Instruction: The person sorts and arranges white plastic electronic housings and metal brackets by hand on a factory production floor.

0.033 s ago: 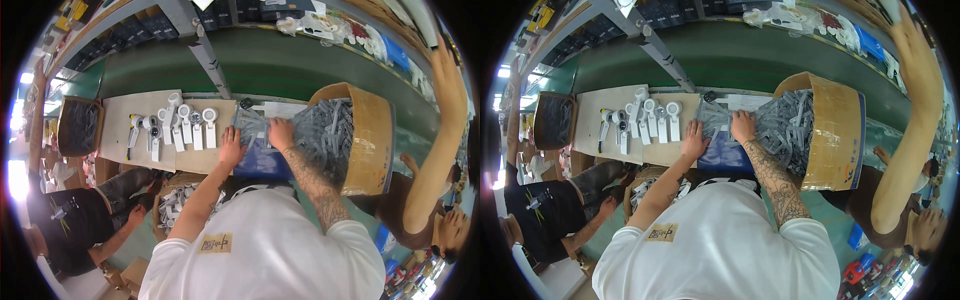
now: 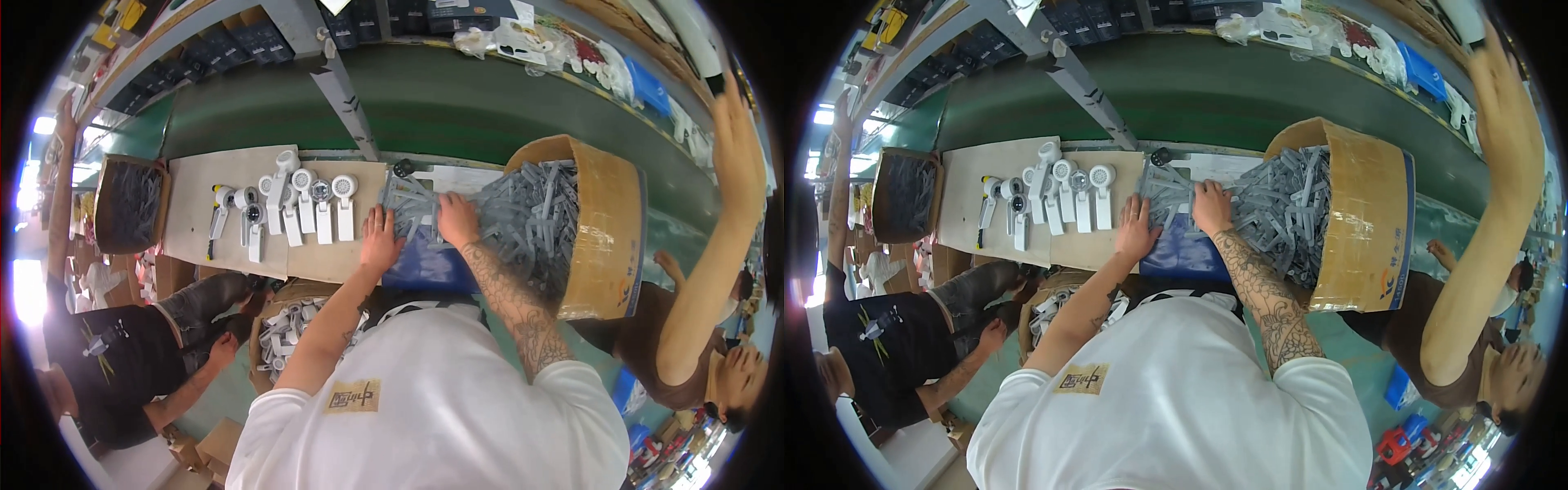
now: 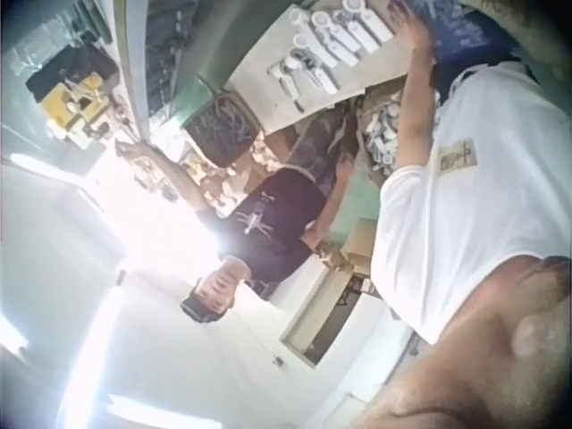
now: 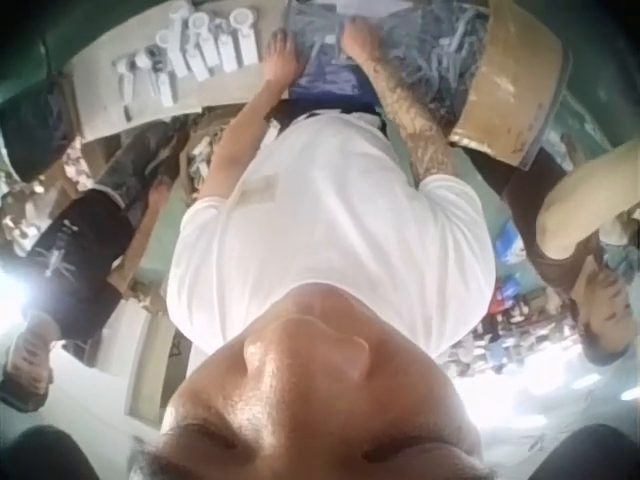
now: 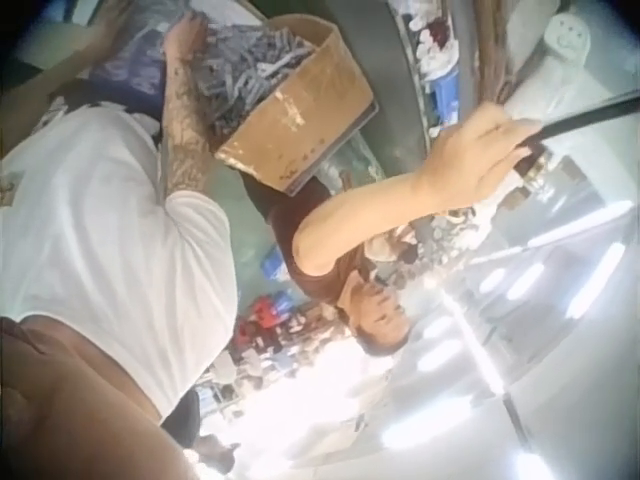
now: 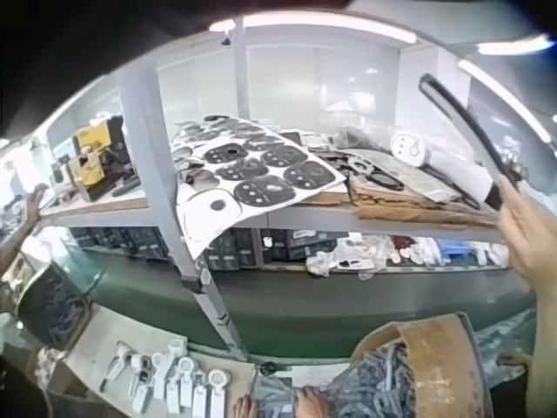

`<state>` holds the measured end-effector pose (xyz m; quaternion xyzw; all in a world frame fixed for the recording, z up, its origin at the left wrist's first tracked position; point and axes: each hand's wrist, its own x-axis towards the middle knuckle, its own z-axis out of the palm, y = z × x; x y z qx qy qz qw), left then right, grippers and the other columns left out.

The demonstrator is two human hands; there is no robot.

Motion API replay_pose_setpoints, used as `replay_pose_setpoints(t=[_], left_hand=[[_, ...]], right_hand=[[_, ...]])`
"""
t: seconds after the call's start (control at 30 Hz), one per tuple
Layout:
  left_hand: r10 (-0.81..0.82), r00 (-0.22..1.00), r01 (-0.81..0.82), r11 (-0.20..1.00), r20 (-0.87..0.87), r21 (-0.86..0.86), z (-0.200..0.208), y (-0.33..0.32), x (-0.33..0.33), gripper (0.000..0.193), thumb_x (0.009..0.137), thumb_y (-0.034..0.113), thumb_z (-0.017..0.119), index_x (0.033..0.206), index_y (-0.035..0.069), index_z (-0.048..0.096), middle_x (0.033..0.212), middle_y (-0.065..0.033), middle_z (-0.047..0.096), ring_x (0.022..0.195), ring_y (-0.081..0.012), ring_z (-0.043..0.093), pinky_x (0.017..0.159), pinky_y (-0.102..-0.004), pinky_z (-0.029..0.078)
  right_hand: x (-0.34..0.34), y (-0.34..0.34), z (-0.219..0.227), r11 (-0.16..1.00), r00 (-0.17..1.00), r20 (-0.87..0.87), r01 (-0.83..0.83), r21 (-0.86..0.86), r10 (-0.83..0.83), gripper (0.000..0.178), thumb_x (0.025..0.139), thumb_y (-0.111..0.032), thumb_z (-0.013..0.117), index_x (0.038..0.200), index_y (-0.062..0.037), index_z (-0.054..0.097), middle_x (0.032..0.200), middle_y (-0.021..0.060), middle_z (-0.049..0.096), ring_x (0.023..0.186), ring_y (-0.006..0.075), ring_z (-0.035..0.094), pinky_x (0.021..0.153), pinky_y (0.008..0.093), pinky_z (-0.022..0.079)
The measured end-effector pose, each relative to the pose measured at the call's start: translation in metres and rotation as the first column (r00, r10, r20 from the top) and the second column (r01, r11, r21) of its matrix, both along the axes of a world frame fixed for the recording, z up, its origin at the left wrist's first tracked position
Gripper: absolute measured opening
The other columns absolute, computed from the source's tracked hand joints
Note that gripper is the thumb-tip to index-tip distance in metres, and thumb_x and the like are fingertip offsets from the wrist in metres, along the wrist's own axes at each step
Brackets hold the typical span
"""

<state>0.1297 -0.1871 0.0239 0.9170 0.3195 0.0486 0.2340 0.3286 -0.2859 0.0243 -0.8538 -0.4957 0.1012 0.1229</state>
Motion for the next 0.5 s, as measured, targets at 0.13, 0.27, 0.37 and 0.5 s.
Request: replay_pose_setpoints(t=[0.13,0.27,0.37,0.5], left_hand=[[0.025,0.999,-0.024,0.998,-0.027,0.051,-0.002,-0.01,-0.006,0.084,0.076,0.033,0.072,0.141,0.002,0.029,0.147,-0.0261,0.023,0.136,-0.0439,0.023,0.109,-0.0528,0.023],[0.089,0.995,-0.086,0.995,-0.055,0.054,0.002,-0.013,-0.014,0.083,0.077,0.039,0.069,0.142,0.004,0.03,0.148,-0.0258,0.022,0.137,-0.043,0.022,0.11,-0.0539,0.021],[0.049,0.998,-0.046,0.997,-0.042,0.067,0.004,-0.012,-0.015,0.08,0.078,0.036,0.069,0.142,0.005,0.031,0.147,-0.025,0.025,0.135,-0.0418,0.025,0.109,-0.0515,0.024],[0.064,0.998,-0.061,0.991,-0.022,0.12,0.001,-0.011,-0.014,0.07,0.08,0.027,0.067,0.139,0.005,0.036,0.14,-0.021,0.038,0.127,-0.0381,0.037,0.102,-0.0476,0.034]], right_hand=[[-0.01,-0.003,0.007,0.979,0.996,-0.084,0.044,0.199,-0.027,0.036,0.081,-0.018,0.063,0.114,-0.0058,0.056,0.129,0.0157,0.05,0.124,0.0333,0.042,0.092,0.0554,0.036],[-0.016,-0.022,0.039,0.987,0.983,-0.086,0.163,0.007,-0.161,0.053,0.078,-0.023,0.069,0.126,-0.0088,0.051,0.14,0.0177,0.04,0.13,0.0378,0.034,0.094,0.0583,0.034],[-0.023,-0.032,0.058,0.95,0.966,-0.035,0.247,-0.19,-0.258,0.071,0.075,-0.029,0.074,0.136,-0.0131,0.042,0.147,0.0187,0.029,0.133,0.0432,0.027,0.095,0.0612,0.033],[-0.035,-0.033,0.032,0.955,0.986,0.004,0.162,-0.247,-0.166,0.079,0.074,-0.031,0.076,0.14,-0.0132,0.036,0.148,0.0199,0.026,0.129,0.0467,0.031,0.096,0.0599,0.036]])
